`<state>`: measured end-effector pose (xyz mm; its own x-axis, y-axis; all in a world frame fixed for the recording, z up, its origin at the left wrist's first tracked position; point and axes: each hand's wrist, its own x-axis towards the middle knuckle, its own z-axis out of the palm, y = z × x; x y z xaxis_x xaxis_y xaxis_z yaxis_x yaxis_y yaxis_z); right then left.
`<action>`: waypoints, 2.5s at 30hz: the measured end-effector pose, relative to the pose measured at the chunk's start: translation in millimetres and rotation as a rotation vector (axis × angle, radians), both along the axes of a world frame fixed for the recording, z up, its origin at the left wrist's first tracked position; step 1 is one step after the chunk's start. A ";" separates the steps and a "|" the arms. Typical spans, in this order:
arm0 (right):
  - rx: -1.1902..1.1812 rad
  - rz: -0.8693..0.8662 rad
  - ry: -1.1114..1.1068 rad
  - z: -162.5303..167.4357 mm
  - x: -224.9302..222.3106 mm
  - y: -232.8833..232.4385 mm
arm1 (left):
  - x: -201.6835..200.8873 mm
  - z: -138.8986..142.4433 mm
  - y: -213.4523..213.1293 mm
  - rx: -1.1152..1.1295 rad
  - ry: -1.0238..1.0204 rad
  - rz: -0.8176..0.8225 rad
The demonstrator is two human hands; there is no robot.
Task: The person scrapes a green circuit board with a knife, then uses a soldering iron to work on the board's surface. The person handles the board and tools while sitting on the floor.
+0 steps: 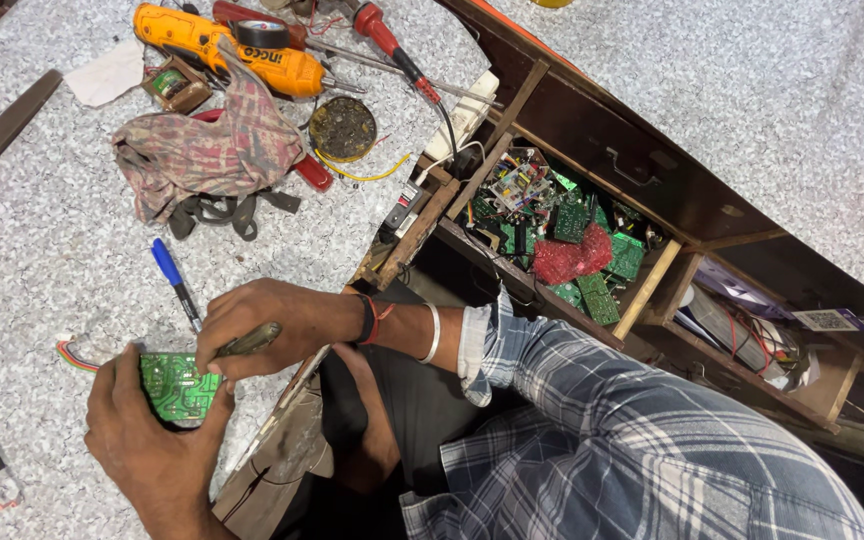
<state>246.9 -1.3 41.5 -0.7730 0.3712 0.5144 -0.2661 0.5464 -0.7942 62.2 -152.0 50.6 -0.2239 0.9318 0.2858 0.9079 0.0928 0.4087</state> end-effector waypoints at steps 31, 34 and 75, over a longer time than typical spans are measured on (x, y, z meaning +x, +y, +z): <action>0.012 -0.043 -0.023 -4.3 -1.5 -0.5 | 1.7 -0.9 0.8 -0.007 0.000 0.022; 0.017 -0.037 -0.013 -4.7 -1.3 -0.5 | 1.9 -0.6 0.5 -0.004 0.004 0.016; 0.065 -0.068 -0.039 -6.4 -2.8 0.6 | 3.6 1.8 3.0 -0.016 0.002 0.025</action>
<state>244.0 -0.7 35.1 -0.7674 0.3901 0.5088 -0.1961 0.6128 -0.7655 65.9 -149.0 52.5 -0.2462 0.9303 0.2718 0.9062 0.1216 0.4049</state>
